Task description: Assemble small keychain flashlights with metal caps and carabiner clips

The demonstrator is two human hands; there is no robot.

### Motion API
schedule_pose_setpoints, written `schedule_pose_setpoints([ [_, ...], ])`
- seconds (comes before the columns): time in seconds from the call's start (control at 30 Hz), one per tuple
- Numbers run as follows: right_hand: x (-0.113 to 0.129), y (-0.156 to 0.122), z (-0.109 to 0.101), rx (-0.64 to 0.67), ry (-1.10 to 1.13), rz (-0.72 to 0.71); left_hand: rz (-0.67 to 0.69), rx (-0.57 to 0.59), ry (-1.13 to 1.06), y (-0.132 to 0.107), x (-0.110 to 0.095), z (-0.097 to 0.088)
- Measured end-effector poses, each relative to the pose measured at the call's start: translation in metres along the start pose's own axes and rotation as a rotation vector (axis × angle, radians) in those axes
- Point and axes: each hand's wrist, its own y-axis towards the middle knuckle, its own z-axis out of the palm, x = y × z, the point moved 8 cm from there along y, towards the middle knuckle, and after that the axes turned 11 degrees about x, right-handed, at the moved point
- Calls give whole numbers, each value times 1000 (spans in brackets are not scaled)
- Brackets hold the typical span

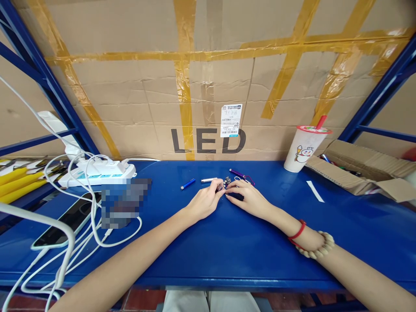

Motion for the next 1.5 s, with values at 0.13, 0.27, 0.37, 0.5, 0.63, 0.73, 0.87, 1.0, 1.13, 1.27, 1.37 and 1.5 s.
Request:
schedule_pose_setpoints([
  [0.13, -4, 0, -1, 5, -25, 58, -11, 0, 6, 0, 3, 1],
  [0.27, -10, 0, -1, 2, -21, 121, 4, 8, 11, 2, 3, 3],
  [0.37, -13, -2, -3, -18, 5, 152, 25, -17, -16, 2, 1, 2],
  [0.5, -16, -2, -2, -26, 19, 177, 10, -14, -49, 2, 0, 1],
  [0.63, -16, -3, -4, -61, 19, 181, -11, 4, 29, 3, 0, 0],
  [0.73, -15, -7, -16, -201, 73, 179, 47, -4, 111, 3, -8, -2],
  [0.87, -4, -15, -35, -421, 145, 68, 77, -41, 192, 3, -12, -3],
  [1.0, 12, -18, -40, -486, 144, -106, 101, -49, 238, 3, -13, -1],
  [1.13, 19, -17, -38, -457, 112, -176, 125, -61, 248, 3, -13, -1],
  [1.27, 20, -16, -38, -441, 103, -183, 129, -56, 273, 3, -14, 0],
  [1.37, 22, -16, -38, -433, 105, -191, 117, -48, 303, 3, -13, 1],
  [1.5, 24, -15, -38, -421, 115, -199, 105, -45, 292, 3, -12, 0],
])
